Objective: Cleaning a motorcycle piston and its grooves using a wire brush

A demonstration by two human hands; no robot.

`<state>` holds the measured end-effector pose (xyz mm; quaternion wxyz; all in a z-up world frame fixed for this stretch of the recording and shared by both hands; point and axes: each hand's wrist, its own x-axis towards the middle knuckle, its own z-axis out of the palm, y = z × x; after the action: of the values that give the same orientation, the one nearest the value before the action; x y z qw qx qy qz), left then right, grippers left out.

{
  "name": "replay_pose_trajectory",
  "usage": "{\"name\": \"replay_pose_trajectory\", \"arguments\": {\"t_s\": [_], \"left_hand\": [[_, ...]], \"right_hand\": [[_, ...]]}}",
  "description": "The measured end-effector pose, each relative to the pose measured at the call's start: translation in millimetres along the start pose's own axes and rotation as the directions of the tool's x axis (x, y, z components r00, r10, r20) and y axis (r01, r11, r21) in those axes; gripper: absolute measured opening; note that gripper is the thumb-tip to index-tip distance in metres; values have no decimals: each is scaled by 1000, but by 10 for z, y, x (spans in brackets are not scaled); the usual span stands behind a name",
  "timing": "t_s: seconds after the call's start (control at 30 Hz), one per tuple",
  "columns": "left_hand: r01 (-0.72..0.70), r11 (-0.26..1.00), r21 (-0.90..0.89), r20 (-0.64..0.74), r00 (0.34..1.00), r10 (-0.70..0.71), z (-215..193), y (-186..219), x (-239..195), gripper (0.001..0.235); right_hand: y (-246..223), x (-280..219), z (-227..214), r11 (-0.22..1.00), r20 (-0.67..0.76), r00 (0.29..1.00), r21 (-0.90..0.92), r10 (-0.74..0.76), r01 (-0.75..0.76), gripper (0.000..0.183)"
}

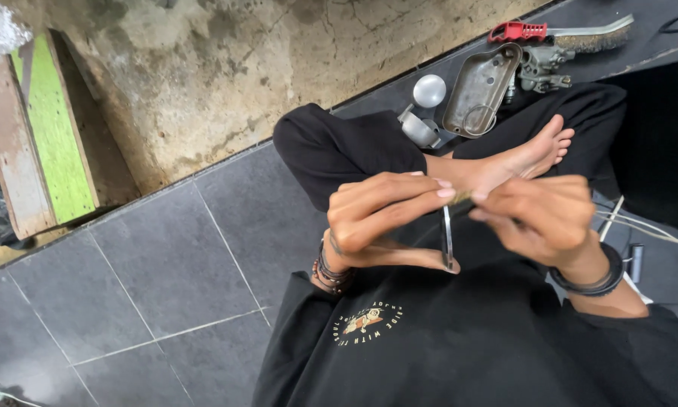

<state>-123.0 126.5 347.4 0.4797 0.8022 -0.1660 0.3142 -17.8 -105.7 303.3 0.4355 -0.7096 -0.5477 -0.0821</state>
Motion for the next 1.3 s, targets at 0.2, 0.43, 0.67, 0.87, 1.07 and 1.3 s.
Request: {"name": "replay_pose_trajectory", "arguments": {"t_s": [0.2,0.43,0.67,0.87,1.07,1.3], "left_hand": [[75,997,-31,67,995,-73,84,2,-20,66],[84,996,-23,23,996,-84,134,-22,4,64],[84,996,-22,74,994,-82,119,7,101,61],[55,996,-75,86,995,-49,197,-40,58,65],[65,995,-80,26,998,-63,185,-66,29,63],[-12,987,-158,91,995,27,102,47,105,57]], "right_hand": [[7,4,-117,1000,65,998,17,17,-19,15],[26,11,-148,996,88,995,76,39,-46,14],[-2,56,-183,988,105,991,117,87,-99,15],[25,101,-262,992,68,993,80,94,-100,14],[-12,99,-219,943,211,964,255,159,-211,20],[117,7,-202,981,165,967,-58,192,-185,7]]}}
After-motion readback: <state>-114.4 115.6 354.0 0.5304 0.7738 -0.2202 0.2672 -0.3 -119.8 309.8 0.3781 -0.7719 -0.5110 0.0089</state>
